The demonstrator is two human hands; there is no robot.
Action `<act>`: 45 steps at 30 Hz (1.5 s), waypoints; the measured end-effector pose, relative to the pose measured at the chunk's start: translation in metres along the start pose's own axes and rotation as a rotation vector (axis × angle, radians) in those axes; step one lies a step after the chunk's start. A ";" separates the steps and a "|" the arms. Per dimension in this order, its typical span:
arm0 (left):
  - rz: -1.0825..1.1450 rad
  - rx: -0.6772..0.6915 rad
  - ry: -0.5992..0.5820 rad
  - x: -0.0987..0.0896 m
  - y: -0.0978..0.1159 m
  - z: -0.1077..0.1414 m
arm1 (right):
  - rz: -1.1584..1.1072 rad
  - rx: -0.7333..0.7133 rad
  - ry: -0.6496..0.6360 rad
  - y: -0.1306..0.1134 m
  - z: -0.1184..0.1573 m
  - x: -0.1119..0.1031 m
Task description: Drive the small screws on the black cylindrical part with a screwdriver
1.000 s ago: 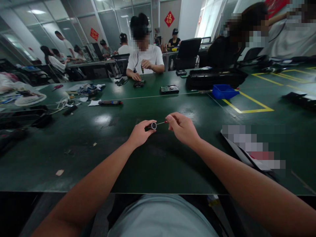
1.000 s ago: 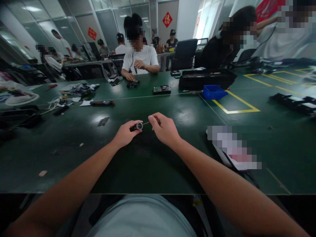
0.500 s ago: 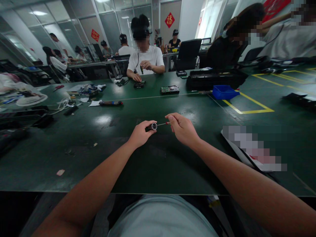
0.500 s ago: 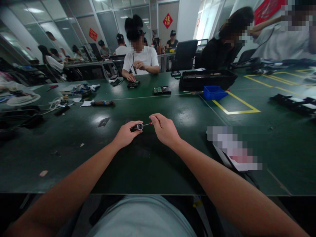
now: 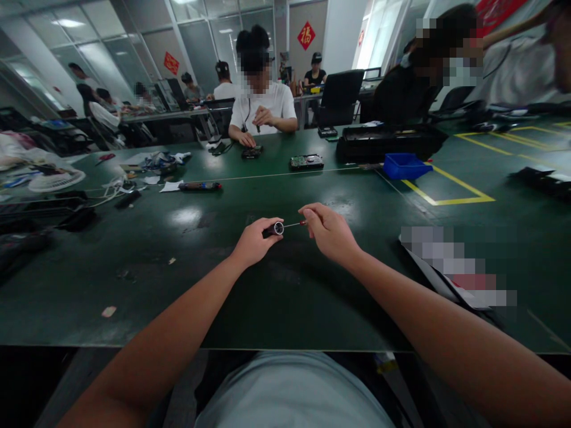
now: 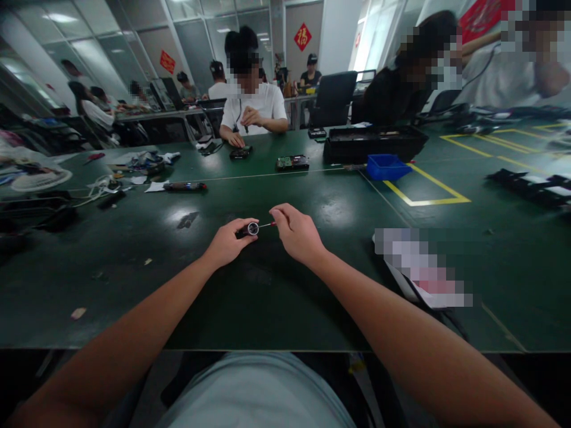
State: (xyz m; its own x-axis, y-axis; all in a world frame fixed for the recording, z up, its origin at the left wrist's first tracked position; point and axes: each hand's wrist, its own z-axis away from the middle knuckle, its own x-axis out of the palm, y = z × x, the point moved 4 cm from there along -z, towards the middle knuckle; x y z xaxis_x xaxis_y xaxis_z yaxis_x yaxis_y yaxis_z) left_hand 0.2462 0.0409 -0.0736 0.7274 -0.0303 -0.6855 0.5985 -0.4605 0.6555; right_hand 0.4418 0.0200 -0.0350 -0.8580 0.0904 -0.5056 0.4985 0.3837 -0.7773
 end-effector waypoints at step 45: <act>0.001 -0.012 0.028 0.003 0.005 -0.003 | -0.450 0.102 0.166 0.020 -0.006 0.007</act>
State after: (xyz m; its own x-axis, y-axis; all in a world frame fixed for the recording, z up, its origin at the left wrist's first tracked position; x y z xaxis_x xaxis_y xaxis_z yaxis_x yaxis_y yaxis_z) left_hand 0.2518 0.0412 -0.0713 0.7370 -0.0060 -0.6759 0.6017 -0.4496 0.6601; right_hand 0.4445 0.0335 -0.0517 -0.9951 0.0842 -0.0511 0.0761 0.3274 -0.9418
